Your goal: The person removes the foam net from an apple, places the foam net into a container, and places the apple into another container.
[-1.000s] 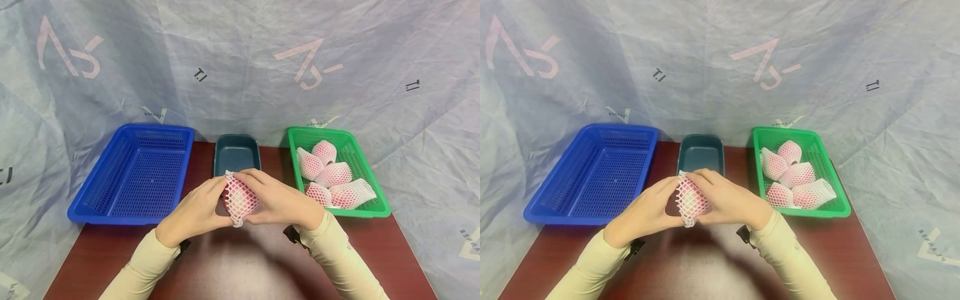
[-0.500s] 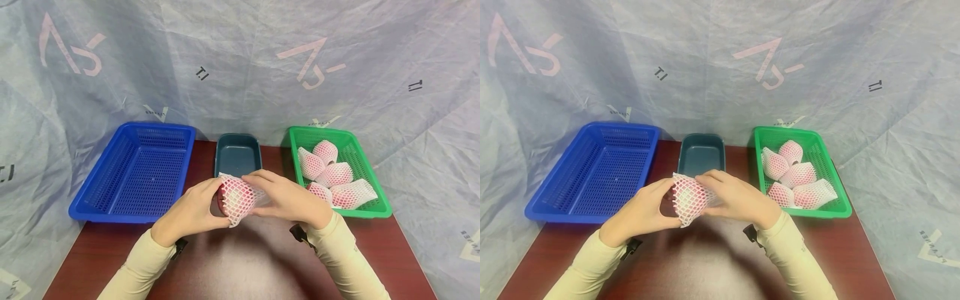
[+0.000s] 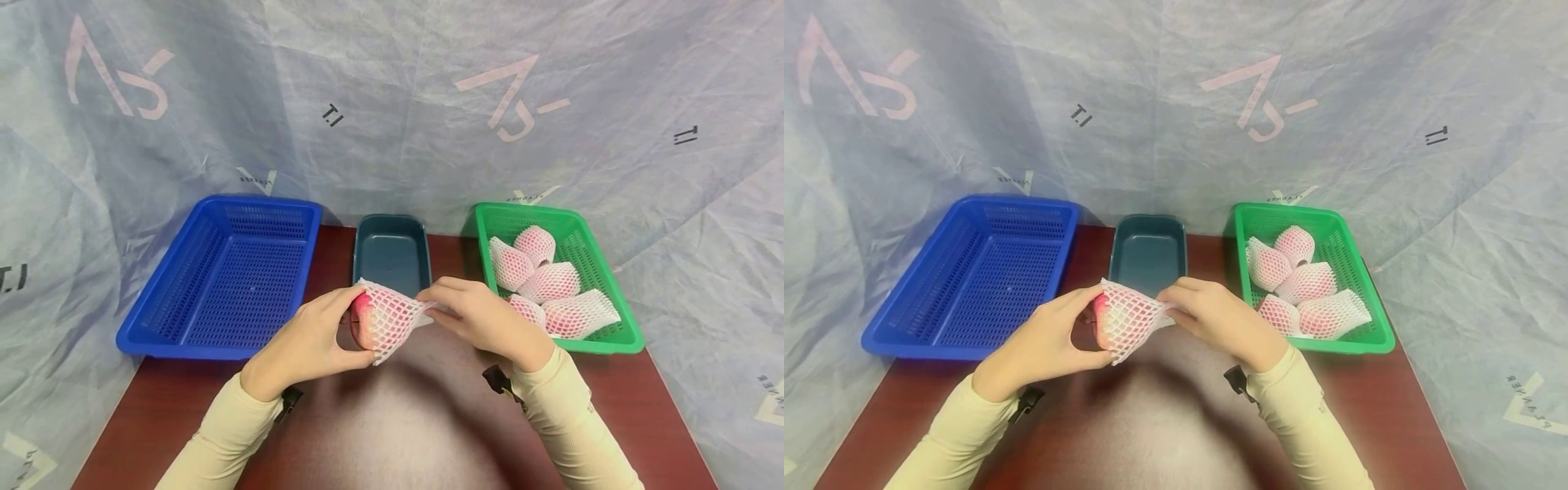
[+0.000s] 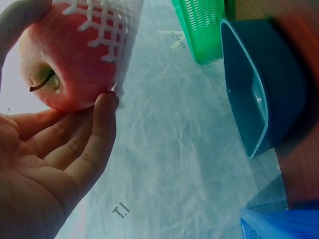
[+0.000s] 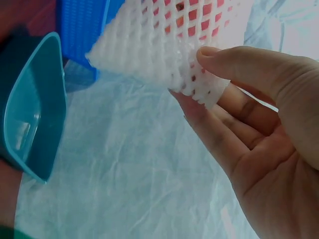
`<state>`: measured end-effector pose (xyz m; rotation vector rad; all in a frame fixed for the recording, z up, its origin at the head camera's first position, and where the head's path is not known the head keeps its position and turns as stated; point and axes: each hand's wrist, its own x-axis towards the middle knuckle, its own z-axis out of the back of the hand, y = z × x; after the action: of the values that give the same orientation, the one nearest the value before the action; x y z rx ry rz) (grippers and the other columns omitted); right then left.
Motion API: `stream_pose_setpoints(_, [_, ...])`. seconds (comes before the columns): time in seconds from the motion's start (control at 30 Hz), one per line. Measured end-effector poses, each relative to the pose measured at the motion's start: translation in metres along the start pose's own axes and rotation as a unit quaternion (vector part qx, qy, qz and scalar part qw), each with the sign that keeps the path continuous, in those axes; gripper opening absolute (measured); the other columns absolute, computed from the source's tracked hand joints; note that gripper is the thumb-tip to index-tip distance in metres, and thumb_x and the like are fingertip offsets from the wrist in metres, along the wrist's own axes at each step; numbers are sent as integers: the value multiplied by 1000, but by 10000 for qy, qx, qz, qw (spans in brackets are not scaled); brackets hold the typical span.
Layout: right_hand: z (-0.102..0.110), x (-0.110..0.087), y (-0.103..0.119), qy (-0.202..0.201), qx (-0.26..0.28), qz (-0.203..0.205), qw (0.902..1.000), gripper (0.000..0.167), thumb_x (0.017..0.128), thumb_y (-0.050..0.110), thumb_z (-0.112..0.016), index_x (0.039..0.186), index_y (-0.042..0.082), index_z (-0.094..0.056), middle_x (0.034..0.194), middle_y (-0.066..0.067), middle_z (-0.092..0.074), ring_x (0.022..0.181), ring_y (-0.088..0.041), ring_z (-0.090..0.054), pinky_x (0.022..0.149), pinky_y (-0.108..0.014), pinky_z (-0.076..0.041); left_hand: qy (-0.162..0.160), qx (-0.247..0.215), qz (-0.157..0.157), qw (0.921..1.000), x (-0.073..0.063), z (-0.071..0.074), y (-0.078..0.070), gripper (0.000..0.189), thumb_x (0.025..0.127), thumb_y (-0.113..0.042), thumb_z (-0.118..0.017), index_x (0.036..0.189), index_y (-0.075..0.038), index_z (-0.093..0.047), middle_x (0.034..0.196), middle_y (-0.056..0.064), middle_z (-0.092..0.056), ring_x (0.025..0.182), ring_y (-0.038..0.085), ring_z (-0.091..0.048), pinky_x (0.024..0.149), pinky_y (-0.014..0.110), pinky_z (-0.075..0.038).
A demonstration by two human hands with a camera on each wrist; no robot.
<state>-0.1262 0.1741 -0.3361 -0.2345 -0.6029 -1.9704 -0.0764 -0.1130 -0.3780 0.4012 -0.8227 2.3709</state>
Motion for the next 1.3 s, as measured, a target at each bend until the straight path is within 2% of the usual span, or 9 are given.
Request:
stream_pose_setpoints(0.17, [2,-4,-4,-95,-166,-3,9998,26,86,-2,-75,109,8,-71,99,3,-66,88,-9,-62,75,-29,-54,-8,-41,129,9999,-3,5,0,90,68,-51,-87,141,-10,-54,128,1,-62,114,17,-59,96,39,-50])
stream_pose_setpoints(0.33, [6,-8,-10,-157,-323,55,9993,28,83,-6,-75,108,5,-69,99,-1,-66,86,-13,-62,74,-31,-54,80,-34,411,9991,-7,10,0,89,69,-56,-85,141,-13,-53,128,0,-61,115,18,-58,94,40,-51])
stream_pose_setpoints(0.53, [18,-3,-22,-69,-685,-259,9973,26,83,-7,-75,106,1,-68,98,-7,-67,88,-21,-65,76,-38,-55,108,-43,612,9981,-11,14,1,89,69,-56,-86,140,-12,-54,129,0,-61,114,19,-58,91,42,-52])
stream_pose_setpoints(0.7, [22,28,-44,189,-767,-727,9942,20,88,-4,-71,108,-1,-68,101,-12,-68,94,-28,-65,82,-42,-54,22,-45,615,9981,-14,18,2,88,68,-53,-87,139,-13,-54,127,-1,-61,111,17,-59,89,41,-53])
stream_pose_setpoints(0.93, [8,79,-100,318,-801,-1253,9884,15,92,-2,-65,107,-5,-67,104,-20,-67,99,-35,-64,86,-47,-52,27,-58,648,9979,-20,17,-1,87,68,-53,-87,139,-14,-55,126,-3,-61,109,16,-59,88,40,-53])
stream_pose_setpoints(1.13, [-25,112,-152,631,-839,-1818,9777,19,93,-2,-59,111,-6,-65,109,-24,-66,104,-39,-63,88,-49,-51,-72,7,602,9982,-23,19,-1,87,68,-53,-87,138,-14,-56,127,0,-61,110,18,-60,88,41,-54])
stream_pose_setpoints(1.3, [-60,122,-184,1118,-881,-2460,9588,21,90,-2,-58,109,-6,-66,108,-23,-67,101,-39,-64,87,-49,-51,-86,82,618,9980,-32,22,-2,88,68,-54,-87,139,-13,-55,130,1,-61,113,18,-60,89,42,-54])
